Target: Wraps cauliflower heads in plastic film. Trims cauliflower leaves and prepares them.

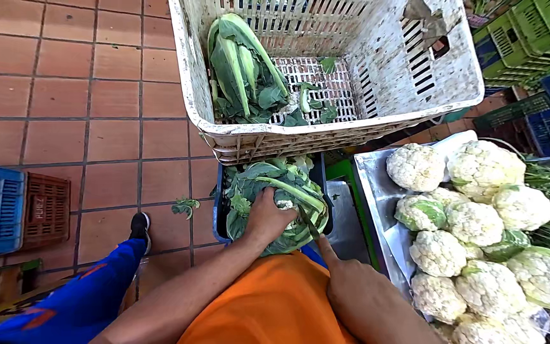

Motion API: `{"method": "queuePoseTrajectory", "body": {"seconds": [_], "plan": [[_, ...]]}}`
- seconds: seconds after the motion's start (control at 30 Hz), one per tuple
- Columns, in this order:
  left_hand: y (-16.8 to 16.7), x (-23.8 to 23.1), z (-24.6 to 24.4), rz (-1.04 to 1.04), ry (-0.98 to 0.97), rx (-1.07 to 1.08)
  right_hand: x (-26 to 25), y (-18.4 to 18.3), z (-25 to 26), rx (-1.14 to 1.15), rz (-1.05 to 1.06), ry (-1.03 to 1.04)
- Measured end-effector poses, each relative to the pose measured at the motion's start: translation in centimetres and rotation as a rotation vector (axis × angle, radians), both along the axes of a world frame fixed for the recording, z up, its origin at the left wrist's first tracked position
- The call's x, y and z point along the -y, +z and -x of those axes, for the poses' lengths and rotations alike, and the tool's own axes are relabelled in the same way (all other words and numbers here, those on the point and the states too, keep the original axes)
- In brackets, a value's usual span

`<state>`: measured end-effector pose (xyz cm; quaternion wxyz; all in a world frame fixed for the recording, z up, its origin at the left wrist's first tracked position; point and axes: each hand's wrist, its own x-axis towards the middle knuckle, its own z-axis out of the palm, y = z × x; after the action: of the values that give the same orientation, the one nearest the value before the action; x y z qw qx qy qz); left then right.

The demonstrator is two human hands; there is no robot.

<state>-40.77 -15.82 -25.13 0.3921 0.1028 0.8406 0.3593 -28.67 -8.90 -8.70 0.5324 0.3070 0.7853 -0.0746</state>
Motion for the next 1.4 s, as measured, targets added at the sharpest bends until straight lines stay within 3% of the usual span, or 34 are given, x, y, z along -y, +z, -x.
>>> {"method": "queuePoseTrajectory", "body": {"seconds": [0.77,1.13,1.4], "plan": [[-1.1,0.9,0.3,-0.049,-0.007,-0.008,0.3,0.0,-0.2,0.032,0.004,0.044],[-2.9,1.8,2.6,-0.153,-0.113,0.070,-0.3,0.1,-0.4,0.050,0.038,0.048],[-0.7,1.8,5.8,-0.128,-0.233,0.031,-1.5,0.6,-0.7,-0.002,0.076,0.044]]}}
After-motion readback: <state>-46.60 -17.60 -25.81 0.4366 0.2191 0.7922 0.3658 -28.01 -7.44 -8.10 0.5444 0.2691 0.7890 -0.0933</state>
